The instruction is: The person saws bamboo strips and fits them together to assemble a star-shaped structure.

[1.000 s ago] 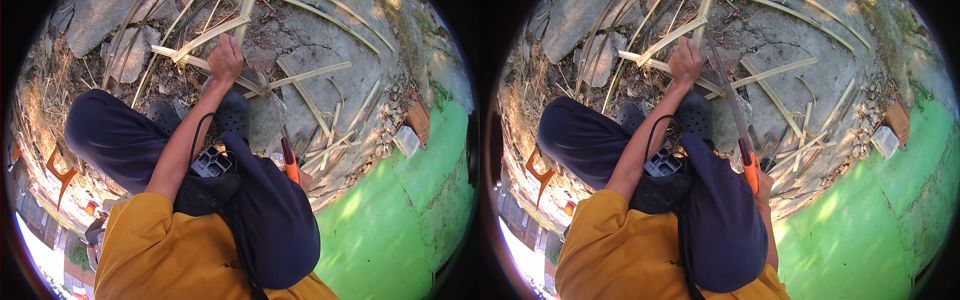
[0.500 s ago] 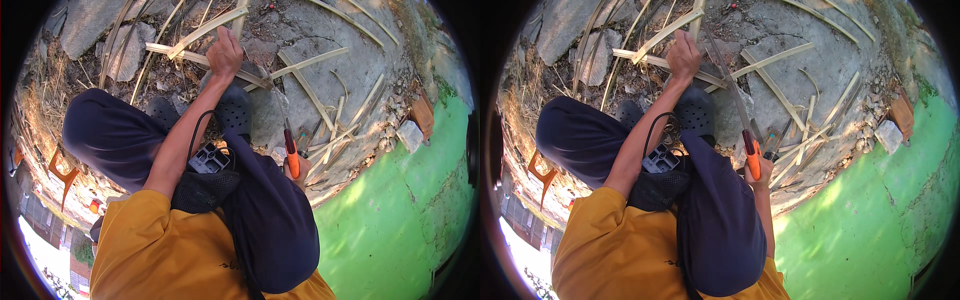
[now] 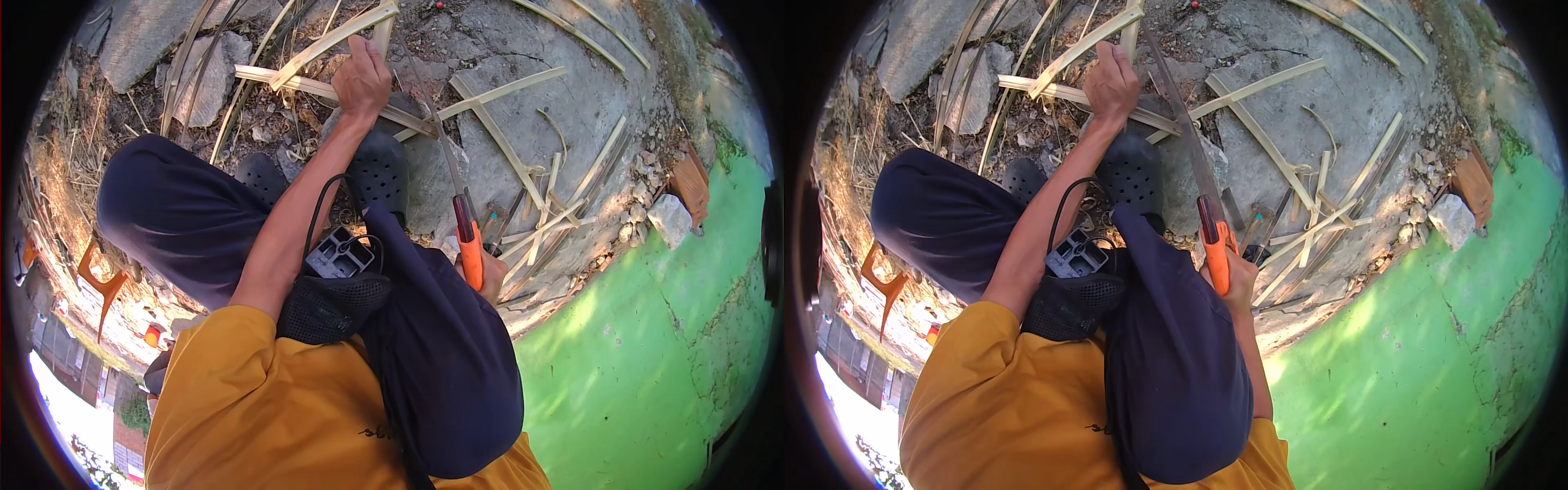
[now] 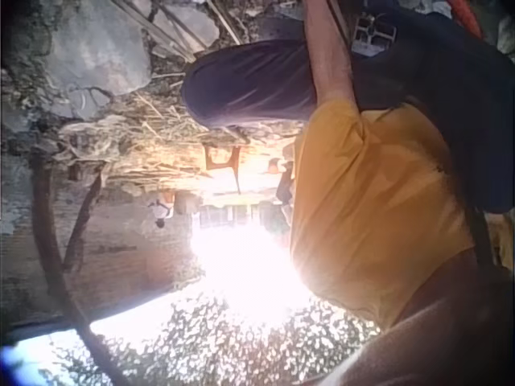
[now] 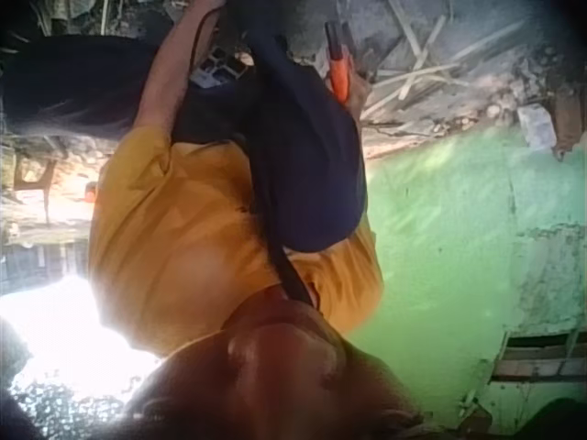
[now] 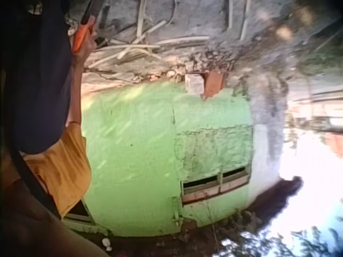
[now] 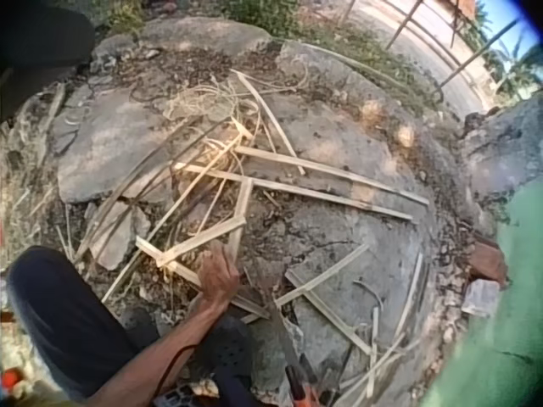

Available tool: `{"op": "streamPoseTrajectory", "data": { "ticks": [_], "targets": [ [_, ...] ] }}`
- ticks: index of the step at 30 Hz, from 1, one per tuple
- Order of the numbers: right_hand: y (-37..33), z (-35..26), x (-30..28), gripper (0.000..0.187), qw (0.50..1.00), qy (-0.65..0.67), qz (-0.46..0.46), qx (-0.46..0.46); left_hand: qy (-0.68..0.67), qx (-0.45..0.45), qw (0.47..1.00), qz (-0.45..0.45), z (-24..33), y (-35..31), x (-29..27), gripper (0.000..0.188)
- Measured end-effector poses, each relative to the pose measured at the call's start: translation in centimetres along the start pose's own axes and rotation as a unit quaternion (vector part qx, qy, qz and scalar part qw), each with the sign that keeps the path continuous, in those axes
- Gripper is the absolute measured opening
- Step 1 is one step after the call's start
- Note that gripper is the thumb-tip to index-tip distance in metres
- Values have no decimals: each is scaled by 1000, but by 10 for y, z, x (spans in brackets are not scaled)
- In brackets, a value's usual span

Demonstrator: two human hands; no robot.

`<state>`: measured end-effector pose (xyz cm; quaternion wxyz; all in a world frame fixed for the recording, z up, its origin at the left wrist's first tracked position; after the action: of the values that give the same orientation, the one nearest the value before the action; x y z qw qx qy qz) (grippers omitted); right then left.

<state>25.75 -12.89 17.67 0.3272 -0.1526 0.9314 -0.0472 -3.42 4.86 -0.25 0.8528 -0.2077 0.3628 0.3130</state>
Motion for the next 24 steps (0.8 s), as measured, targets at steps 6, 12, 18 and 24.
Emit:
{"op": "streamPoseTrajectory", "data": {
  "ticks": [6, 12, 18, 24],
  "targets": [
    [12, -7, -9, 20, 1000, 6, -22, 16, -22, 13, 1000, 2, 1, 0, -3, 20],
    [1, 1, -20, 18, 998, 22, -60, 20, -8, -15, 1000, -14, 0, -4, -2, 22],
    [14, -6, -21, 14, 992, 40, -27, 121, -18, -24, 999, -39, -3, -1, -5, 22],
    [13, -17, -21, 7, 982, 75, 93, 149, -26, -18, 999, -30, -1, 0, -3, 21]
  ]
}}
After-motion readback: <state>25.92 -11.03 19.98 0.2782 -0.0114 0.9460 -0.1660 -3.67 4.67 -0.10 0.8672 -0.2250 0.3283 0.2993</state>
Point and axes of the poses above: each hand's wrist, its own y-axis towards the middle knuckle, its own x-axis out of the palm, z = x × y, the point moved 6 cm from there along y, towards the middle knuckle, and after that the axes turned 15 degrees about -x, right-handed, at the moved point
